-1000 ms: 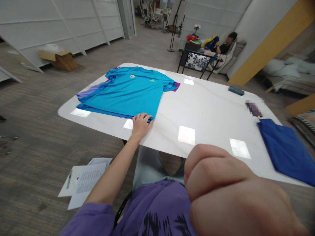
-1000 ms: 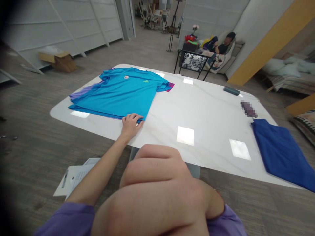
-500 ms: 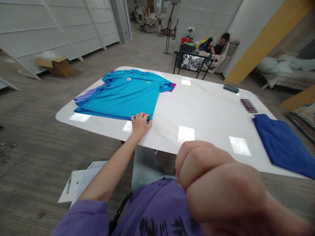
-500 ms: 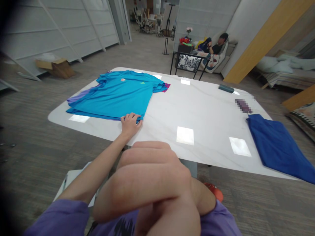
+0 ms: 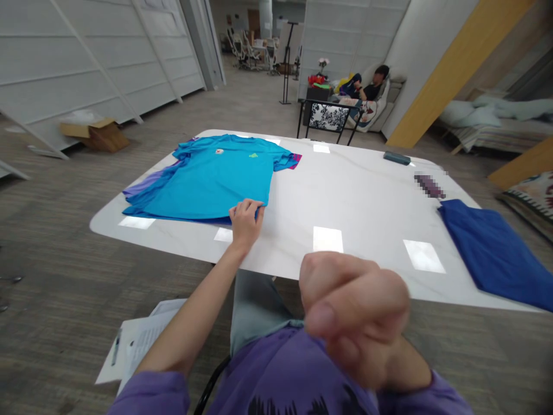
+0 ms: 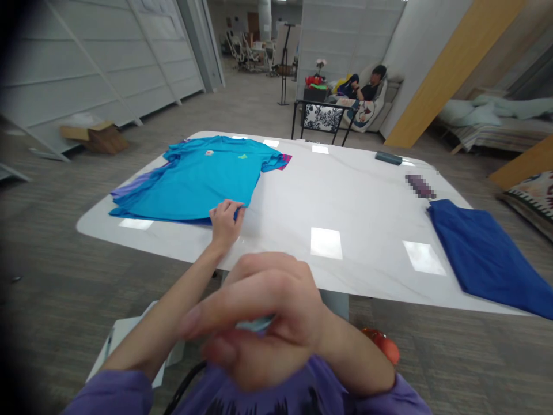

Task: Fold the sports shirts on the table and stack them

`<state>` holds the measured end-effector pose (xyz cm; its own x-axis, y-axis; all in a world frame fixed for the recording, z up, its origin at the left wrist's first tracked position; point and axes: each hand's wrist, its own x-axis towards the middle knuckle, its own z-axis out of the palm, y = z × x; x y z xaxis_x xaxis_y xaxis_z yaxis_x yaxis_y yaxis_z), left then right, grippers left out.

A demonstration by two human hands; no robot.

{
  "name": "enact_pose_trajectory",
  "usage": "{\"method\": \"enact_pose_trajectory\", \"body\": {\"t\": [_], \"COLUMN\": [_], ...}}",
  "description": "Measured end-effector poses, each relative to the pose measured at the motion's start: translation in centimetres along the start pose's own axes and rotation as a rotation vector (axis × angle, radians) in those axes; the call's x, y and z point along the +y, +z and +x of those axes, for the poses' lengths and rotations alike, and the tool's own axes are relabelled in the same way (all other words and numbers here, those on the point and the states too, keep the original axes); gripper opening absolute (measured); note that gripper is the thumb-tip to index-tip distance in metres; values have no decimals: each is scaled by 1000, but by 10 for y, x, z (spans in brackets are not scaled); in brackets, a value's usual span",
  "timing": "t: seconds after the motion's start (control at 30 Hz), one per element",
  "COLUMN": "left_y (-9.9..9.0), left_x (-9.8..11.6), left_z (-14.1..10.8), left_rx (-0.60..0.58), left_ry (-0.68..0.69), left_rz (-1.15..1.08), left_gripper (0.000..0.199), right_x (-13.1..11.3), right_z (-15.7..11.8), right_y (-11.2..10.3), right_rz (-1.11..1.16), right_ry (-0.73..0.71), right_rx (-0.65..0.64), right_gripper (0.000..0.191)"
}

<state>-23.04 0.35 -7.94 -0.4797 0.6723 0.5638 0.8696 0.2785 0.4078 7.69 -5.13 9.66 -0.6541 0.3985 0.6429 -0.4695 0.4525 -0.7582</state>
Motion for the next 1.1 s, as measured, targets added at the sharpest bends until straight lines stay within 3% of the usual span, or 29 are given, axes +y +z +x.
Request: {"method": "enact_pose_trajectory", "body": {"t": [0.07, 0.1, 0.2, 0.33, 0.43, 0.5, 0.6, 0.73, 0.8, 0.87, 0.97, 1.1], "left_y": [-10, -15, -33, -42, -39, -37, -39, -38, -32, -23, -7, 15], "left_x": [19, 30, 68, 128, 163, 171, 153, 86, 53, 34, 33, 71], "left_z": [-6, -11, -42, -109, -149, -156, -130, -73, -59, -58, -72, -92], "left_rx": [-9, -30, -167, -465, -673, -759, -724, -462, -407, -432, -505, -519], "left_ry": [74, 120, 270, 396, 423, 412, 314, 127, 106, 119, 162, 202], "left_rz": [-19, -23, -43, -160, -299, -420, -511, -265, -93, 26, 94, 90], "left_gripper": [27, 26, 23, 21, 18, 20, 38, 49, 56, 61, 66, 68], "right_x": [43, 63, 118, 193, 248, 281, 323, 369, 387, 399, 402, 372], "right_z": [23, 27, 19, 14, 42, 72, 120, 170, 184, 193, 191, 159], "right_y": [-22, -37, -92, -165, -199, -210, -214, -206, -203, -209, -244, -330], "right_rz": [-20, -70, -278, -499, -656, -720, -816, -905, -921, -931, -967, -1093], "right_ry": [-69, -34, 281, 611, 740, 766, 797, 877, 889, 881, 868, 861], "right_rx": [15, 20, 17, 1, 31, 39, 41, 31, 6, -8, 55, 230], "right_gripper": [15, 14, 17, 29, 30, 34, 49, 71, 62, 48, 38, 45]}}
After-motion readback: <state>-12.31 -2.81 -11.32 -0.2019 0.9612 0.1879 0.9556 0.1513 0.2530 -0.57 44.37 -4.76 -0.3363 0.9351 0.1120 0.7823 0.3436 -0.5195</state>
